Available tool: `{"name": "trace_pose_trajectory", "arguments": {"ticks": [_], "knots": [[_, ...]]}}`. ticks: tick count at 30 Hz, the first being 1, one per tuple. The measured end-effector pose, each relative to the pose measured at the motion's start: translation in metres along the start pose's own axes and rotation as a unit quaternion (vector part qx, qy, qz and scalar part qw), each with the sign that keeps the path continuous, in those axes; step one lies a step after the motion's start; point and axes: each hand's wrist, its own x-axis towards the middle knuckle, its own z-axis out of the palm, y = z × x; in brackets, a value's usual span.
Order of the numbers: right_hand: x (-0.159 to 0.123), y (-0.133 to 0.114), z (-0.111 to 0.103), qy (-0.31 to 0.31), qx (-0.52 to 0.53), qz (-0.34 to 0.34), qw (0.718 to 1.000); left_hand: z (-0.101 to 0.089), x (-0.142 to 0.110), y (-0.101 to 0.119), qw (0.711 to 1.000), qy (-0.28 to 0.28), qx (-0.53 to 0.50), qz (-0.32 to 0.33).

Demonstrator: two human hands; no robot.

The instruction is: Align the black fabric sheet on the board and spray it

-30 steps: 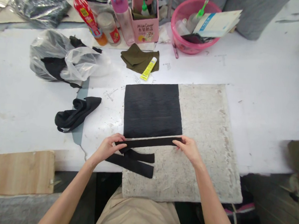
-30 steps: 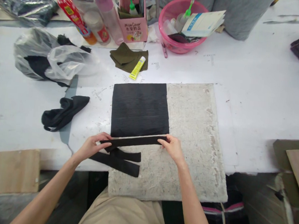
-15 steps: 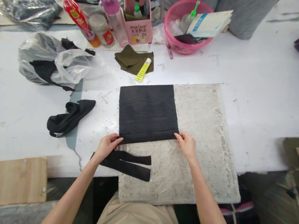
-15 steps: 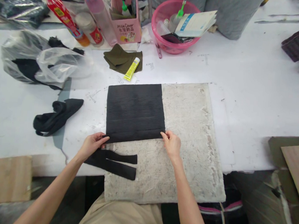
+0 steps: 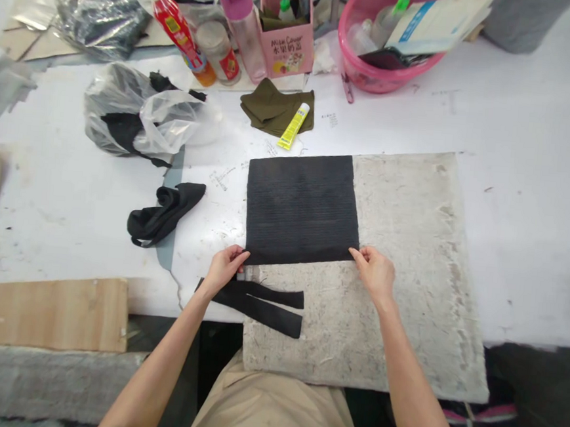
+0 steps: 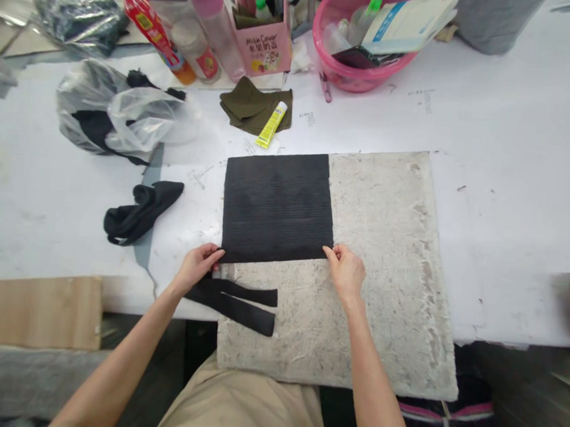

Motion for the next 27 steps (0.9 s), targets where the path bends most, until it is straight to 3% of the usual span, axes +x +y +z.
{"name": "trace_pose_trajectory", "arguments": {"ticks": [10,27], "knots": [[0.0003,0.0021,0.0012,-0.002,0.008,0.005,1.000,0.0043,-0.0002,-0.0014,0.996,0.041,-0.070,-0.023],[0.0011,0.0025,-0.0037,-0.032,0.081,0.026,0.996,0.0051,-0.0031,0.0055,0.992,0.033,-0.114,-0.032]]}}
